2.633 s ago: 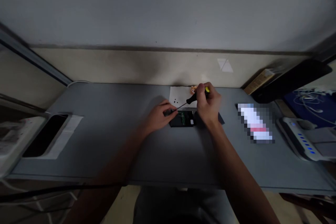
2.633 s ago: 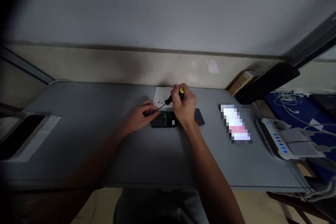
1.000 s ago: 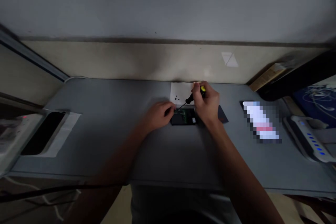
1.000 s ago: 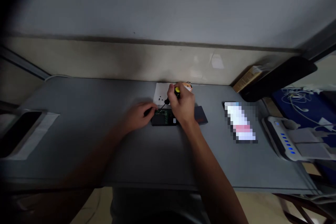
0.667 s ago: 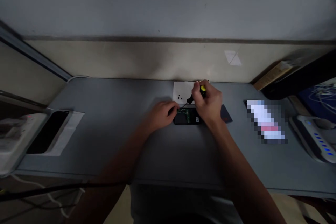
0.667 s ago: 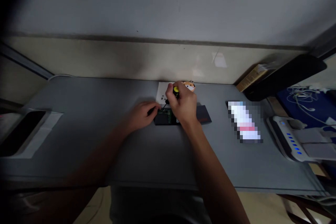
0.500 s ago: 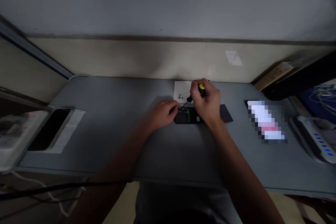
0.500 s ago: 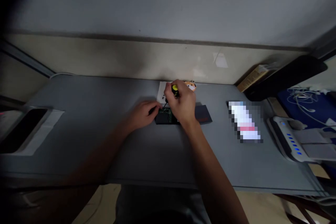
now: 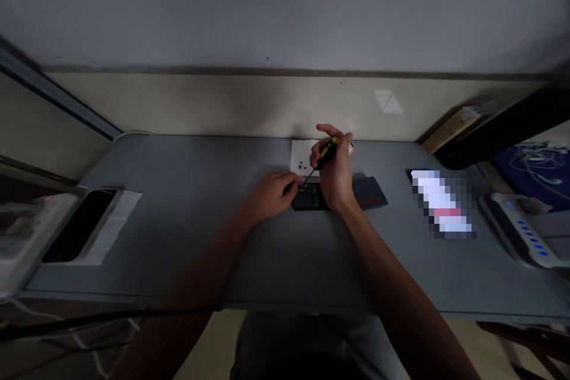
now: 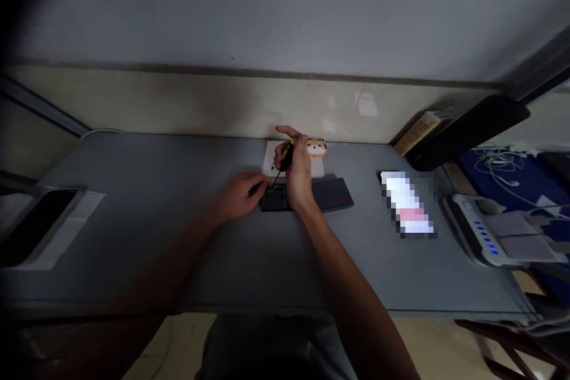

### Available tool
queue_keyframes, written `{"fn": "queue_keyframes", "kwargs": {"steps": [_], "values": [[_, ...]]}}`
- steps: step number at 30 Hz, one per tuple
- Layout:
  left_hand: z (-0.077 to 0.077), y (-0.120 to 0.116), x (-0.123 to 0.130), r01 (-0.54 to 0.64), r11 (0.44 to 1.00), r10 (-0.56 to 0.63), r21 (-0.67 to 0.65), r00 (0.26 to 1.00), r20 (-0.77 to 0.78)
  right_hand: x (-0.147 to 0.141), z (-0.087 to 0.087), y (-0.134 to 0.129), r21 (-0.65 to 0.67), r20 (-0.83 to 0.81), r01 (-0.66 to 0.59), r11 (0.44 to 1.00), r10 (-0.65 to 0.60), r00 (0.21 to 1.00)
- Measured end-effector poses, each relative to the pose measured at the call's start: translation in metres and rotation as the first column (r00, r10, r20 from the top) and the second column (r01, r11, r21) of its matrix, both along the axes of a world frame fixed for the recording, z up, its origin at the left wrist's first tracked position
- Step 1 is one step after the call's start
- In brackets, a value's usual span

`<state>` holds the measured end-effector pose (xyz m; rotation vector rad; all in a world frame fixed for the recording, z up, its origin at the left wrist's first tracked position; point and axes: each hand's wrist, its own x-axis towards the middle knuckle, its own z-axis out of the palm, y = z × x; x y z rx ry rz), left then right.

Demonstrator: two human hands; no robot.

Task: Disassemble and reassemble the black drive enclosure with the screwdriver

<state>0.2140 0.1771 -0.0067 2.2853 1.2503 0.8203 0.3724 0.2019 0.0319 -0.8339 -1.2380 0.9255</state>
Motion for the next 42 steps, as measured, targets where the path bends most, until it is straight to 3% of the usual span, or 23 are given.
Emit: {"fn": "queue_keyframes", "kwargs": {"steps": [6, 12, 19, 23, 28, 34, 38, 42], "values": [[0.001, -0.001, 0.001, -0.011, 1.000, 0.011, 0.010, 1.000, 0.007, 0.009, -0.001, 0.003, -0.039, -0.101, -0.079, 0.996, 0.075, 0.992], [0.004, -0.002, 0.001, -0.014, 1.000, 0.014, 0.006, 1.000, -0.018, 0.012, 0.001, 0.006, -0.069, -0.117, -0.053, 0.996, 0.045, 0.992], [-0.002, 0.001, 0.000, -0.016, 1.000, 0.017, 0.022, 0.999, -0.028, 0.022, 0.000, 0.006, -0.110, -0.229, -0.176, 0.978, 0.148, 0.962], [-0.001, 0.001, 0.000, -0.017, 1.000, 0.017, 0.014, 0.998, -0.052, 0.021, -0.001, 0.006, -0.135, -0.220, -0.148, 0.980, 0.116, 0.969], [-0.001, 0.001, 0.000, -0.010, 1.000, 0.010, 0.012, 0.997, -0.073, 0.019, 0.001, 0.009, -0.140, -0.345, -0.191, 0.972, 0.133, 0.929], [-0.002, 0.000, 0.000, -0.022, 0.999, 0.024, 0.041, 0.997, -0.068, 0.019, 0.001, 0.003, -0.163, -0.266, -0.198, 0.967, 0.150, 0.952], [0.000, 0.000, 0.000, -0.010, 0.999, 0.012, 0.032, 0.996, -0.087, 0.016, -0.002, 0.004, -0.099, -0.163, -0.112, 0.989, 0.095, 0.982], [0.000, 0.000, 0.000, -0.009, 1.000, 0.011, 0.024, 0.997, -0.075, 0.015, -0.004, 0.007, -0.068, -0.250, -0.107, 0.992, 0.086, 0.964]]}}
